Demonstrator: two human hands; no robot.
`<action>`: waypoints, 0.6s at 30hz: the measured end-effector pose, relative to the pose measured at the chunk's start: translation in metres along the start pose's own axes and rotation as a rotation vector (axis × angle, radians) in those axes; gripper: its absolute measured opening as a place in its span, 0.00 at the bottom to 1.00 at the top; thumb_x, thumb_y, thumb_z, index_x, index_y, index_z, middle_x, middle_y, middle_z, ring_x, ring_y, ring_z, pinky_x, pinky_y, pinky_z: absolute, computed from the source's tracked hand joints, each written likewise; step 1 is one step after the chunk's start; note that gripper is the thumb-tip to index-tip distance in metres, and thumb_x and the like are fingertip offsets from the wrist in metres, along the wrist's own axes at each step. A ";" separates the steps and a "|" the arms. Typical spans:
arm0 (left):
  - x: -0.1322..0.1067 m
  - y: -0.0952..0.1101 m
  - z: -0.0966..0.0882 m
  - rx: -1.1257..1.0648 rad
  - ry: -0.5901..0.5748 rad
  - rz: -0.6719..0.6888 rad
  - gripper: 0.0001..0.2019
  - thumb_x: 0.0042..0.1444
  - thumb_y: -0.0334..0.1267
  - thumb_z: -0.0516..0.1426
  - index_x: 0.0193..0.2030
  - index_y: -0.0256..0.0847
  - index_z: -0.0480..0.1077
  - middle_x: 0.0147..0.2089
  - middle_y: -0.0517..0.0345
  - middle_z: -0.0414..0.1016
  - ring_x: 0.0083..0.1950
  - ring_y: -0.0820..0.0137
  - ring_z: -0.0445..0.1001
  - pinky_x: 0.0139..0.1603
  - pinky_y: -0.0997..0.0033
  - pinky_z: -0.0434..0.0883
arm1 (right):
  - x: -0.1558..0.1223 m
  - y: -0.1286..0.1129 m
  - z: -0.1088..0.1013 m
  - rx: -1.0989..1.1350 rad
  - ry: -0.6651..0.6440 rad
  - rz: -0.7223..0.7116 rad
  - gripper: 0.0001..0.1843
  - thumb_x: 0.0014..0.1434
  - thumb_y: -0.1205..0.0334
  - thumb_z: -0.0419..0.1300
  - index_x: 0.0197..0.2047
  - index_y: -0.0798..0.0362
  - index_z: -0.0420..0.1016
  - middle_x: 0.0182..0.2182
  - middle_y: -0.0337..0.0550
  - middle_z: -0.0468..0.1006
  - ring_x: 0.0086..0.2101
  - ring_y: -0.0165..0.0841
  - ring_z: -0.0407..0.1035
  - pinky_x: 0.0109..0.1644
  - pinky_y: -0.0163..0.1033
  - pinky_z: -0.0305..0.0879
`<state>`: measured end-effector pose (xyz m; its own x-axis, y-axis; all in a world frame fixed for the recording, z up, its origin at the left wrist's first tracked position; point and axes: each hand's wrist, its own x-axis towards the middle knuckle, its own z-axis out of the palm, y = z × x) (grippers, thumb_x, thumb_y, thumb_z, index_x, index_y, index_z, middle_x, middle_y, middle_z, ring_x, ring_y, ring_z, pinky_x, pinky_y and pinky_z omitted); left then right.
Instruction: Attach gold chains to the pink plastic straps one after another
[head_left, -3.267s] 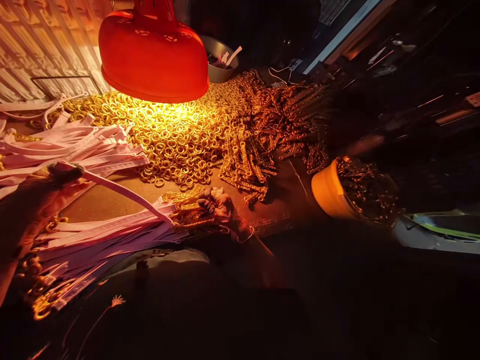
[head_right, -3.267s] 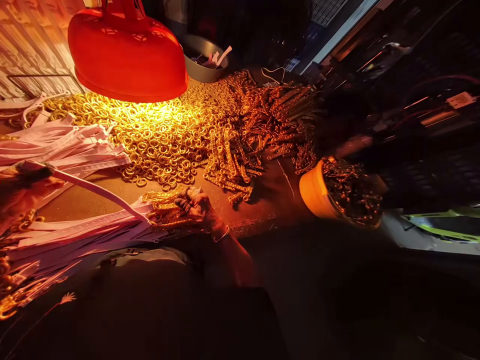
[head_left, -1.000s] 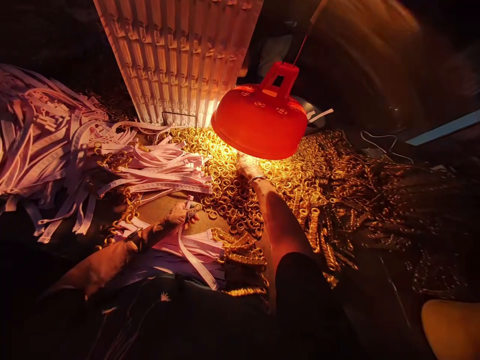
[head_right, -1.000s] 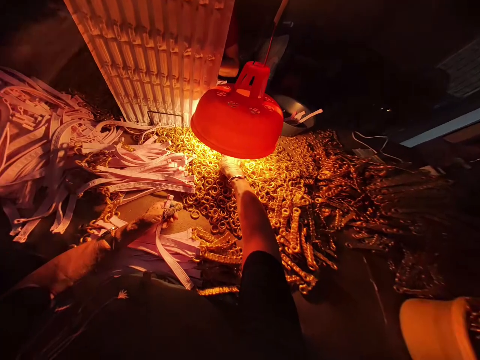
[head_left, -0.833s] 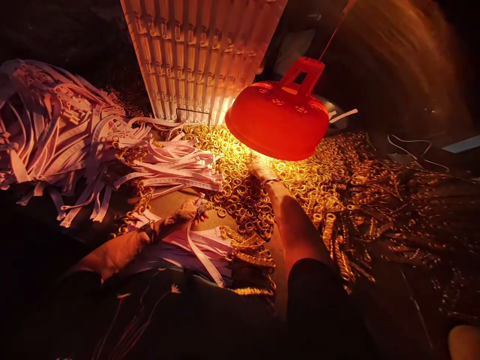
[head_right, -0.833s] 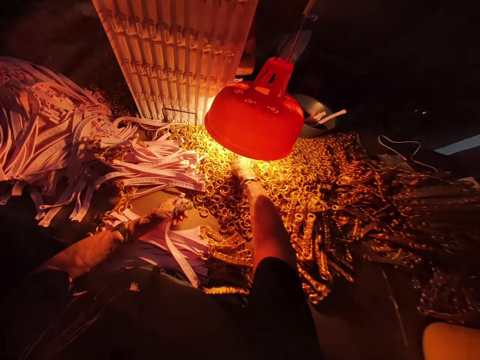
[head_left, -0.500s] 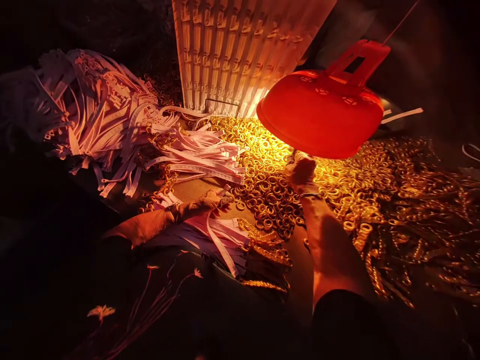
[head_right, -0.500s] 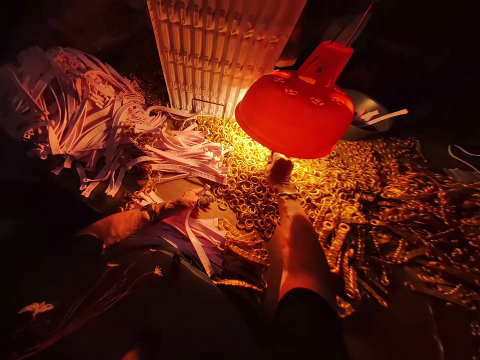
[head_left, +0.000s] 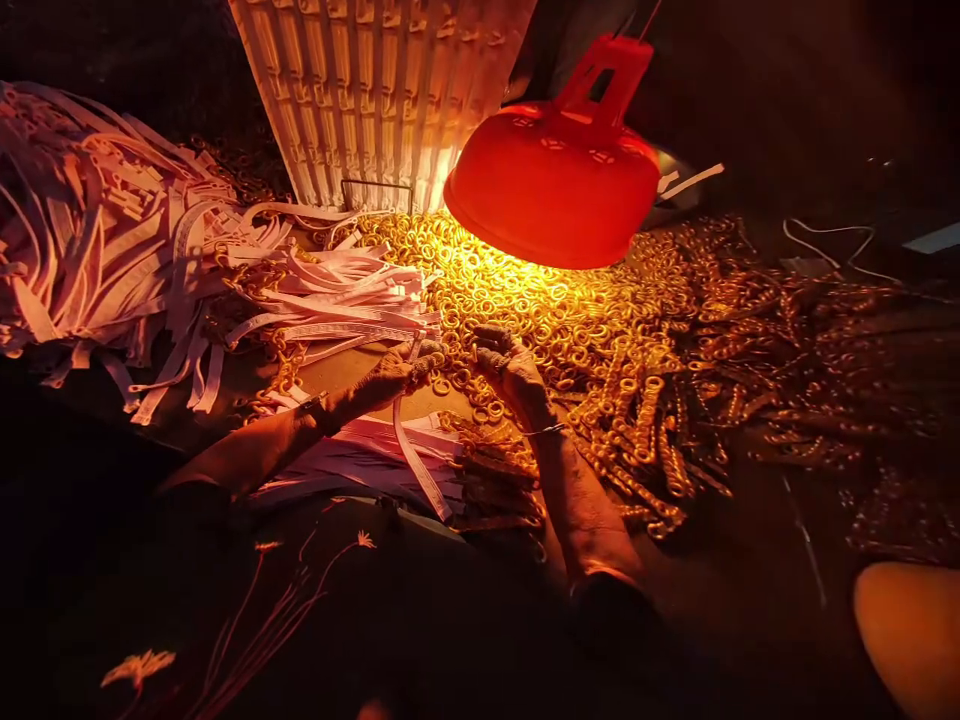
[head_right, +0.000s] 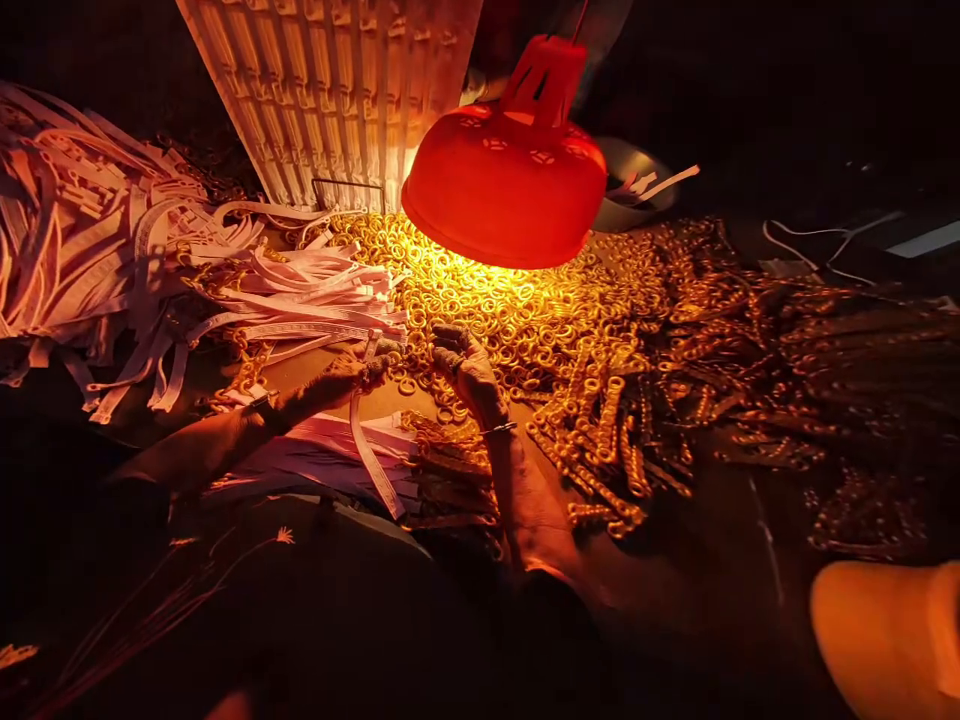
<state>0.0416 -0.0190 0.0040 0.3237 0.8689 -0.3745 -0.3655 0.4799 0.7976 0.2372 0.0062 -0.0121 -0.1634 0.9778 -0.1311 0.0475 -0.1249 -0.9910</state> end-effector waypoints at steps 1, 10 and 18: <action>0.003 -0.001 0.002 0.016 -0.017 0.000 0.13 0.54 0.36 0.65 0.42 0.31 0.72 0.26 0.59 0.69 0.22 0.81 0.61 0.20 0.81 0.57 | -0.001 0.003 -0.001 0.061 0.007 0.015 0.17 0.61 0.53 0.64 0.51 0.50 0.73 0.44 0.43 0.77 0.39 0.32 0.73 0.43 0.39 0.73; 0.007 -0.007 0.011 0.154 -0.130 0.104 0.25 0.40 0.45 0.71 0.42 0.31 0.74 0.19 0.62 0.66 0.18 0.81 0.58 0.19 0.79 0.51 | 0.003 0.030 0.020 0.521 -0.113 0.219 0.26 0.38 0.61 0.75 0.42 0.49 0.73 0.36 0.37 0.79 0.28 0.26 0.70 0.29 0.30 0.68; 0.008 -0.024 0.009 0.105 -0.106 0.203 0.20 0.43 0.47 0.70 0.34 0.32 0.74 0.23 0.56 0.72 0.23 0.77 0.66 0.25 0.77 0.62 | -0.005 0.030 0.032 0.495 -0.151 0.131 0.23 0.44 0.54 0.75 0.38 0.52 0.71 0.28 0.34 0.76 0.22 0.23 0.66 0.22 0.28 0.63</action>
<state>0.0607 -0.0243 -0.0145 0.3442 0.9261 -0.1543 -0.3417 0.2766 0.8982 0.2081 -0.0074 -0.0422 -0.3291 0.9183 -0.2202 -0.3879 -0.3441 -0.8551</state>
